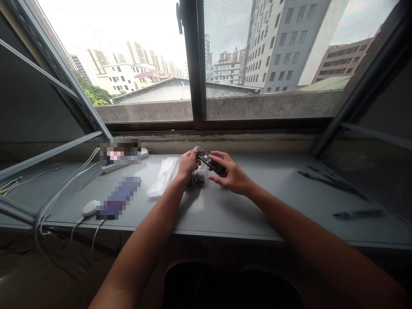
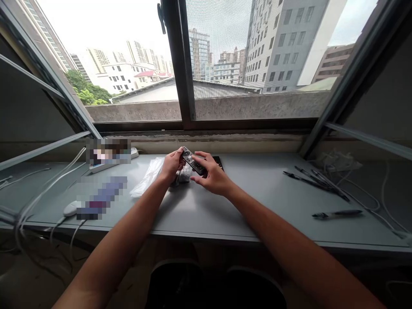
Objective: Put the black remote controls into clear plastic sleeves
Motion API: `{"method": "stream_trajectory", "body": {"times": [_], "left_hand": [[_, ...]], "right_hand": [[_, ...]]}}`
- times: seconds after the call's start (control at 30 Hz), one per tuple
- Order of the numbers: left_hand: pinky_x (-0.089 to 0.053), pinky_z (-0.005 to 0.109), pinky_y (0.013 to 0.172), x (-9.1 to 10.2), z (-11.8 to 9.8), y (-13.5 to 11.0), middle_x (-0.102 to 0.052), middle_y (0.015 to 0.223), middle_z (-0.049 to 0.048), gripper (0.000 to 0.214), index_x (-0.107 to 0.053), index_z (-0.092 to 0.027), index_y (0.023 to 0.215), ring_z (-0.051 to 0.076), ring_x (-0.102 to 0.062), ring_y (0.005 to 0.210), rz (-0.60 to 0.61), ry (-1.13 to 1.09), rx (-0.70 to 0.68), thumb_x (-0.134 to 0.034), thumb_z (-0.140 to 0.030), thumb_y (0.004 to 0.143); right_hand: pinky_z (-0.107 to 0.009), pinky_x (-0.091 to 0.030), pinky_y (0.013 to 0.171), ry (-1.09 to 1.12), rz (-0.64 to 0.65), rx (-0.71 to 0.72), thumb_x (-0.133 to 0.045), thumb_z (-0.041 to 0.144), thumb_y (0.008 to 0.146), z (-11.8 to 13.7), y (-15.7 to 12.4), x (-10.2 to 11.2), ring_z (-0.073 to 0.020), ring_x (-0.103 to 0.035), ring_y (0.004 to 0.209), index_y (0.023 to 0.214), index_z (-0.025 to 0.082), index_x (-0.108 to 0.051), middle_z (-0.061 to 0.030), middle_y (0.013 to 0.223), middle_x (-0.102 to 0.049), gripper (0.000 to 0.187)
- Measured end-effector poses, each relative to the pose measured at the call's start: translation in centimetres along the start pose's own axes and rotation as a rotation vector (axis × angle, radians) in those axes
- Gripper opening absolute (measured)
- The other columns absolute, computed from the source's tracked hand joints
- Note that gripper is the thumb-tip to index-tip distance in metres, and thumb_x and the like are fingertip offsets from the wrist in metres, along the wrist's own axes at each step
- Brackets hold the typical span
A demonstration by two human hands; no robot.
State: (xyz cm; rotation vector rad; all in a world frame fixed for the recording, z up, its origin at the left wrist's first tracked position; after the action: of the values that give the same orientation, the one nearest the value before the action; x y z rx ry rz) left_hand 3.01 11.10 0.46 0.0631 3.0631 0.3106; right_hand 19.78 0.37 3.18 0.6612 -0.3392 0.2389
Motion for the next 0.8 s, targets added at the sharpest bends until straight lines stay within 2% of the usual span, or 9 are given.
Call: {"method": "stream_trajectory", "body": {"times": [0.1,0.2,0.33,0.4,0.47,0.63,0.7,0.8], "left_hand": [[-0.036,0.024,0.049,1.0,0.0,0.2,-0.06,0.065,-0.0014,0.042,-0.068,-0.019,0.094,0.012,-0.05,0.05,-0.065,0.137,-0.012,-0.066,-0.06,0.102],[-0.043,0.027,0.058,1.3,-0.9,0.0,-0.067,0.07,0.001,0.037,-0.073,-0.019,0.098,0.015,-0.057,0.056,-0.065,0.34,-0.1,-0.061,-0.052,0.106],[-0.05,0.033,0.081,1.0,-2.4,-0.6,-0.076,0.079,0.006,0.05,-0.076,-0.021,0.09,0.022,-0.07,0.077,-0.082,0.672,-0.246,-0.04,-0.045,0.114],[-0.05,0.034,0.09,0.7,-2.9,-0.9,-0.08,0.087,0.0071,0.052,-0.078,-0.022,0.095,0.025,-0.073,0.089,-0.087,0.784,-0.306,-0.034,-0.04,0.116],[-0.05,0.035,0.093,0.4,-2.9,-1.1,-0.081,0.093,0.0078,0.048,-0.079,-0.022,0.103,0.026,-0.074,0.095,-0.083,0.876,-0.331,-0.035,-0.037,0.116],[-0.05,0.034,0.097,-0.6,-2.5,-1.3,-0.082,0.111,0.0111,0.036,-0.081,-0.022,0.109,0.026,-0.074,0.106,-0.026,1.082,-0.375,-0.047,-0.032,0.112],[-0.05,0.034,0.099,-1.1,-2.4,-1.5,-0.082,0.114,0.0115,0.035,-0.082,-0.021,0.109,0.026,-0.073,0.11,0.002,1.129,-0.409,-0.049,-0.031,0.111],[-0.051,0.035,0.101,-1.6,-2.4,-1.9,-0.081,0.117,0.0111,0.034,-0.083,-0.022,0.114,0.027,-0.073,0.113,0.033,1.192,-0.429,-0.051,-0.031,0.111]], "right_hand": [[-0.049,-0.067,0.105,-0.141,0.066,0.204,-0.076,0.028,0.1,1.8,-0.4,-0.7,-0.0349,-0.06,0.147,0.148,0.032,-0.072,-0.0118,0.163,-0.056,0.048],[-0.054,-0.055,0.122,-0.252,0.054,0.284,-0.068,0.029,0.108,2.7,-0.6,-0.8,-0.0316,-0.064,0.145,0.144,0.035,-0.075,-0.0083,0.157,-0.066,0.037],[-0.048,-0.059,0.118,-0.353,-0.04,0.275,-0.068,0.034,0.11,2.8,-0.7,0.1,-0.0296,-0.072,0.136,0.145,0.033,-0.075,-0.0069,0.151,-0.072,0.036],[-0.047,-0.06,0.117,-0.417,-0.09,0.262,-0.069,0.037,0.109,2.5,-0.7,0.6,-0.0299,-0.074,0.133,0.145,0.031,-0.075,-0.0074,0.146,-0.075,0.036],[-0.047,-0.06,0.116,-0.479,-0.104,0.245,-0.069,0.038,0.109,2.0,-0.7,0.8,-0.0306,-0.074,0.132,0.145,0.029,-0.076,-0.0077,0.144,-0.077,0.037],[-0.05,-0.063,0.105,-0.664,0.007,0.225,-0.071,0.039,0.108,0.1,-0.8,-0.6,-0.0325,-0.075,0.118,0.141,0.028,-0.078,-0.0085,0.14,-0.079,0.036],[-0.051,-0.062,0.1,-0.726,0.068,0.243,-0.075,0.04,0.105,-0.3,-0.8,-1.3,-0.0331,-0.071,0.11,0.139,0.028,-0.08,-0.0088,0.136,-0.08,0.036],[-0.054,-0.058,0.102,-0.766,0.122,0.272,-0.08,0.042,0.101,-0.7,-0.8,-2.1,-0.0355,-0.062,0.113,0.138,0.026,-0.08,-0.0107,0.132,-0.08,0.041]]}}
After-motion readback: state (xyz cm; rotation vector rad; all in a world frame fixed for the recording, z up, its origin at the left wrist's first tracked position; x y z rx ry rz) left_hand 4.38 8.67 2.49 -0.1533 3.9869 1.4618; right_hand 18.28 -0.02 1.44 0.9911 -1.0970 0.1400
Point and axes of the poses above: each hand's wrist, its own y-axis towards the middle knuckle, its own x-axis out of the back of the hand, z = x × y, the point moved 9 cm from there along y, towards the middle knuckle
